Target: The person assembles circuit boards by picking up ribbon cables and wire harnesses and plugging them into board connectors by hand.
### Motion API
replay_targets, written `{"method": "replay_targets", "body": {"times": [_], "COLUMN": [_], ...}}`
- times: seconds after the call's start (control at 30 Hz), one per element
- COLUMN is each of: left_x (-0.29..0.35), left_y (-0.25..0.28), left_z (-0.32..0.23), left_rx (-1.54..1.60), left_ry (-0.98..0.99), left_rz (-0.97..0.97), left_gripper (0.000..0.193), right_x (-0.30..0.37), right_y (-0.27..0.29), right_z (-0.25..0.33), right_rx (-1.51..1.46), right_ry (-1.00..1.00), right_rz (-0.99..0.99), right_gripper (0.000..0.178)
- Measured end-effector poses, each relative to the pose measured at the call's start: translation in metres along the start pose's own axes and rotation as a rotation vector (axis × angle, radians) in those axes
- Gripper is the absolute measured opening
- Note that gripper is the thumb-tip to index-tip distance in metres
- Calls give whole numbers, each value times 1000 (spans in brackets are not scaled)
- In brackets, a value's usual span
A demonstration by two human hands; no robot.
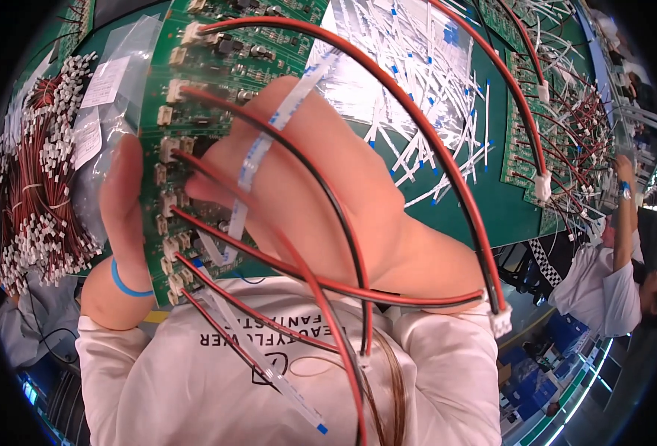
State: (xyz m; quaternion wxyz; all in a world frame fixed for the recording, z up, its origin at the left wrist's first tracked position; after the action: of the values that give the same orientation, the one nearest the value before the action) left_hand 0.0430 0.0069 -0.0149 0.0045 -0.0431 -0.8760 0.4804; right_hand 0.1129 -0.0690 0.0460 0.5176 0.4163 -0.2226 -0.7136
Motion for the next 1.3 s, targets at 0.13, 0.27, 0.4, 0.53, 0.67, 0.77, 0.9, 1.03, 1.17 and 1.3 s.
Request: {"method": "replay_targets", "body": {"times": [0.13, 0.27, 0.4, 0.53, 0.67, 0.77, 0.9, 1.03, 1.17, 1.3], "left_x": [-1, 0, -1, -2, -4, -5, -2, 1, 11, 2], "left_y": [-1, -1, -2, 3, -2, -3, -2, 3, 18, 8], "left_z": [0, 1, 1, -2, -2, 0, 1, -3, -2, -1], "left_rx": [-41, -83, -124, -172, -216, -183, -133, -248, -328, 96], "left_ry": [7, 17, 38, 49, 62, 69, 75, 49, -6, 63], "left_rz": [-45, -96, -131, -186, -212, -218, -240, -270, -440, -93], "left_gripper": [45, 44, 44, 43, 42, 43, 43, 44, 53, 56], "right_x": [2, 5, 7, 2, 2, 4, 2, -1, -1, -10], "right_y": [0, -1, 1, -5, -10, -15, -19, -19, -16, -20], "right_z": [2, 3, 7, 2, -5, -4, -5, -6, -2, -12], "right_rx": [105, 83, 127, 98, 91, 77, 122, 66, 88, -43], "right_ry": [9, 50, 79, -20, 44, 180, 184, 158, 85, -118], "right_rz": [-35, -51, -100, -36, -17, -88, -76, -78, -24, 118], "right_gripper": [22, 23, 25, 22, 16, 14, 13, 15, 14, 13]}}
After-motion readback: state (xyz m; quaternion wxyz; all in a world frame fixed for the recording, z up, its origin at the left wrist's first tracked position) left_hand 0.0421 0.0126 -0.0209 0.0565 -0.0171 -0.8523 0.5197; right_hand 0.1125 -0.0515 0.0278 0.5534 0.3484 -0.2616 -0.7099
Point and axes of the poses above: each hand's wrist, its own x-axis away from the middle knuckle, its own y-axis out of the back of the hand, z = x × y, the point moved 6 cm from there along -x, towards the middle knuckle, and after that the axes turned 12 degrees about z, right-handed, at the moved point
